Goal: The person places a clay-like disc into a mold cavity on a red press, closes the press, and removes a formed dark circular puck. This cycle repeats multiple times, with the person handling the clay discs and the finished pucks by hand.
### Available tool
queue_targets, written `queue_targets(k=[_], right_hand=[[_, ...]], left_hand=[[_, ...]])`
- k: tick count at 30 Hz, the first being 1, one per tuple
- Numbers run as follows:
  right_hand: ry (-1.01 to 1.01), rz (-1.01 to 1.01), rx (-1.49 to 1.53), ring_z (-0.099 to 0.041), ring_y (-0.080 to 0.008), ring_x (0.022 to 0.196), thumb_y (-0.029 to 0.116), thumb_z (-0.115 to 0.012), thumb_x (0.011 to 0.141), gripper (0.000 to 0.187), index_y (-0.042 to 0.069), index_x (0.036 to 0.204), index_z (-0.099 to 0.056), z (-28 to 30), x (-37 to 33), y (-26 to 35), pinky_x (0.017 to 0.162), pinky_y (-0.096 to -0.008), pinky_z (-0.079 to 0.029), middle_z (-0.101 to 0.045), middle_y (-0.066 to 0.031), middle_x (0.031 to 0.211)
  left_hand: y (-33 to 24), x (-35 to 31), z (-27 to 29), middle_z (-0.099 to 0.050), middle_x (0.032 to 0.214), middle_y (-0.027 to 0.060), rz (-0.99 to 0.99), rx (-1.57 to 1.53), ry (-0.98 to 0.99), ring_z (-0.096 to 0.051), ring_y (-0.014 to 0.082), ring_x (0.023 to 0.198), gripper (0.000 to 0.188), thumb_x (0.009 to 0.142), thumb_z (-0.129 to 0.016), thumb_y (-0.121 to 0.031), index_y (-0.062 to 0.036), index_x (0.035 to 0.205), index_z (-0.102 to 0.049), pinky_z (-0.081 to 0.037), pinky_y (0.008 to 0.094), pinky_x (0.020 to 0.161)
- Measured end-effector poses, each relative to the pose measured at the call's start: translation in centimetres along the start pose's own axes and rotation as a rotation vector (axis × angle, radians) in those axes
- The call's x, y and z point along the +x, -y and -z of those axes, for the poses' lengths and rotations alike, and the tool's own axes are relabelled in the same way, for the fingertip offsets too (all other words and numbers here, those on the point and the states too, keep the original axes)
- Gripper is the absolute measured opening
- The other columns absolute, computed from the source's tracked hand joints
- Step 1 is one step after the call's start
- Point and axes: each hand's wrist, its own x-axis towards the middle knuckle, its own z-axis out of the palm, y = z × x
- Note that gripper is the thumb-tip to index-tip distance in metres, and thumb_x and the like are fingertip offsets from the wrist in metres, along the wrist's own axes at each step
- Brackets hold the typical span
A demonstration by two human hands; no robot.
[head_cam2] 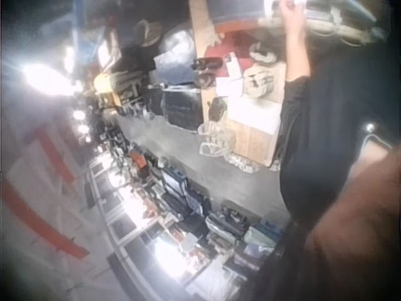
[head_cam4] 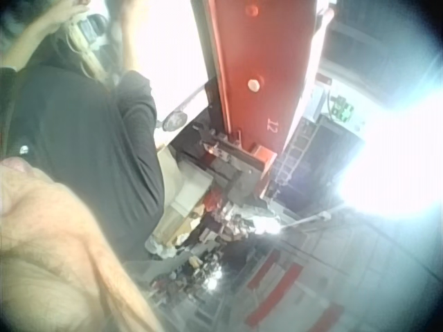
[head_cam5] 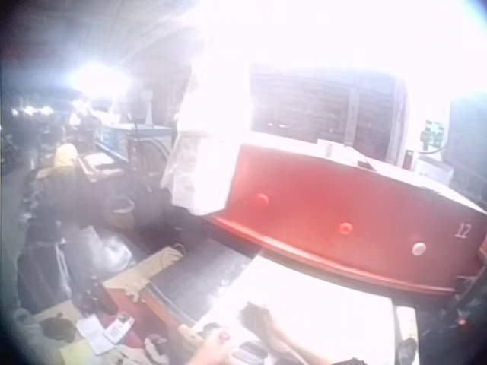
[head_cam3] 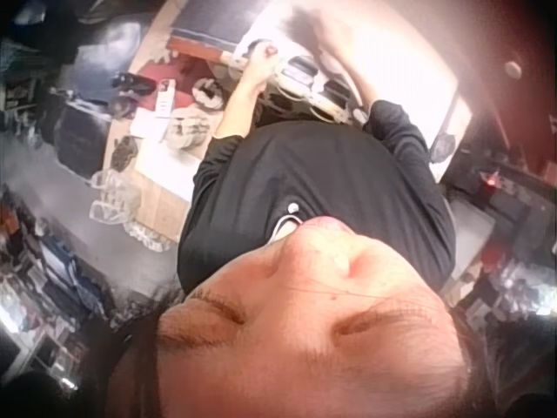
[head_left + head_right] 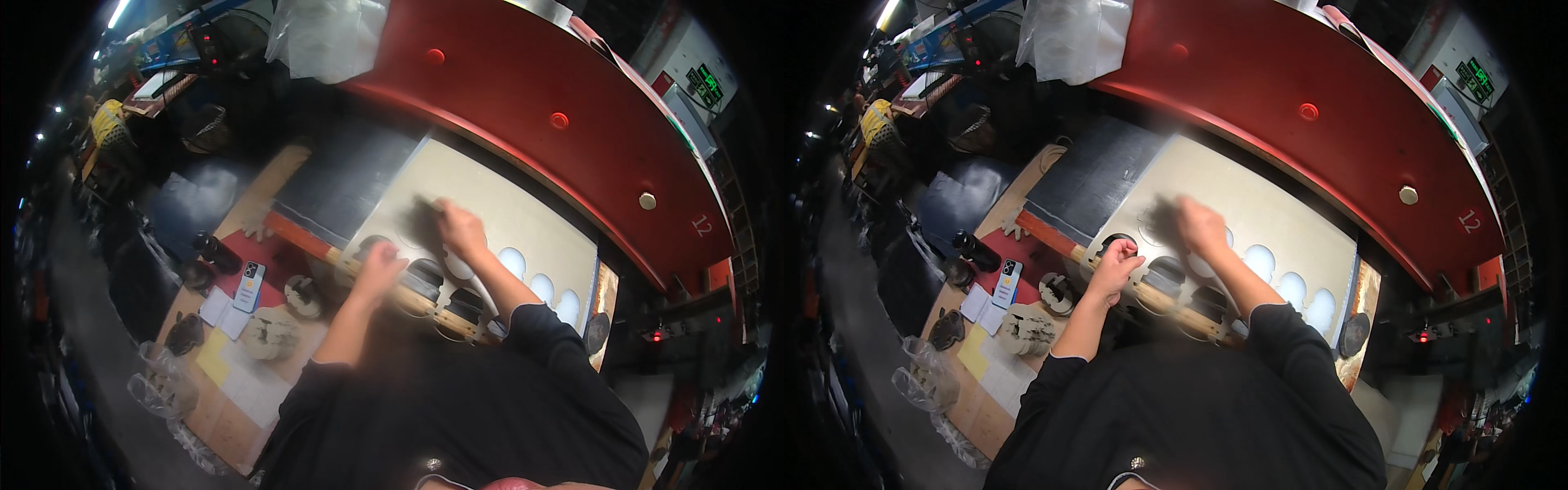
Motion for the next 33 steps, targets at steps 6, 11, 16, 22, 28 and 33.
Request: queue_targets(k=[6, 11, 16, 22, 28, 33], right_hand=[[0.129, 0.165, 0.092, -0.062, -0.0315, 0.1, 0.017, -0.065, 0.082, 0.028, 0.009, 0.108, -0.058, 0.1, -1.5, 1.9, 0.079, -0.0418, -0.053, -0.064, -0.0115, 0.109], [0.006, 0.258, 0.069, -0.063, -0.0315, 0.104, 0.017, -0.068, 0.082, 0.035, 0.008, 0.115, -0.059, -0.2, -1.6, 1.3, 0.082, -0.0403, -0.053, -0.065, -0.0127, 0.116], [-0.018, 0.305, 0.196, -0.064, -0.032, 0.097, 0.019, -0.068, 0.081, 0.035, 0.009, 0.113, -0.059, 0.4, -1.9, 1.8, 0.078, -0.0418, -0.053, -0.066, -0.014, 0.109], [0.017, 0.204, 0.124, -0.066, -0.034, 0.085, 0.021, -0.063, 0.087, 0.029, 0.009, 0.113, -0.06, 0.1, -1.0, 0.3, 0.073, -0.0419, -0.053, -0.068, -0.0145, 0.093], [-0.42, -0.332, 0.913, -0.06, -0.0155, 0.066, 0.024, -0.056, 0.098, 0.023, 0.001, 0.101, -0.057, 1.7, 1.6, -5.6, 0.059, -0.0313, -0.048, -0.063, -0.0063, 0.076], [-0.153, -0.503, 0.945, -0.054, -0.0097, 0.066, 0.024, -0.058, 0.097, 0.022, 0.002, 0.094, -0.056, 10.8, -1.3, -9.1, 0.059, -0.0267, -0.045, -0.059, -0.0025, 0.073]], left_hand=[[-3.0, 0.7, 0.9, -0.047, 0.09, -0.0064, 0.171, -0.126, 0.114, -0.044, 0.0042, 0.078, 0.026, 0.083, -0.066, -0.006, -0.0159, 0.101, -0.051, -0.035, 0.0207, 0.064], [-2.8, 1.5, 0.4, -0.046, 0.088, -0.0062, 0.152, -0.218, 0.165, -0.045, 0.0062, 0.078, 0.026, 0.084, -0.062, -0.006, -0.0172, 0.104, -0.05, -0.035, 0.0226, 0.065], [-1.6, 3.1, 0.0, -0.048, 0.089, -0.0042, 0.055, -0.416, 0.21, -0.048, 0.0093, 0.081, 0.027, 0.085, -0.058, -0.003, -0.0168, 0.107, -0.049, -0.038, 0.0242, 0.071], [-0.4, 3.4, 0.4, -0.058, 0.099, 0.0003, 0.036, -0.48, 0.239, -0.052, 0.0117, 0.083, 0.014, 0.088, -0.055, -0.007, -0.0139, 0.1, -0.051, -0.044, 0.0266, 0.075], [-0.1, 4.3, 0.4, -0.066, 0.108, 0.0088, 0.059, -0.312, 0.159, -0.057, 0.0157, 0.082, 0.003, 0.093, -0.054, -0.011, -0.0105, 0.095, -0.052, -0.047, 0.0294, 0.073], [-1.8, 1.9, -0.7, -0.067, 0.09, 0.0078, -0.092, 0.528, -0.202, -0.062, 0.0188, 0.075, 0.015, 0.088, -0.064, -0.018, -0.005, 0.095, -0.059, -0.05, 0.0334, 0.067]])
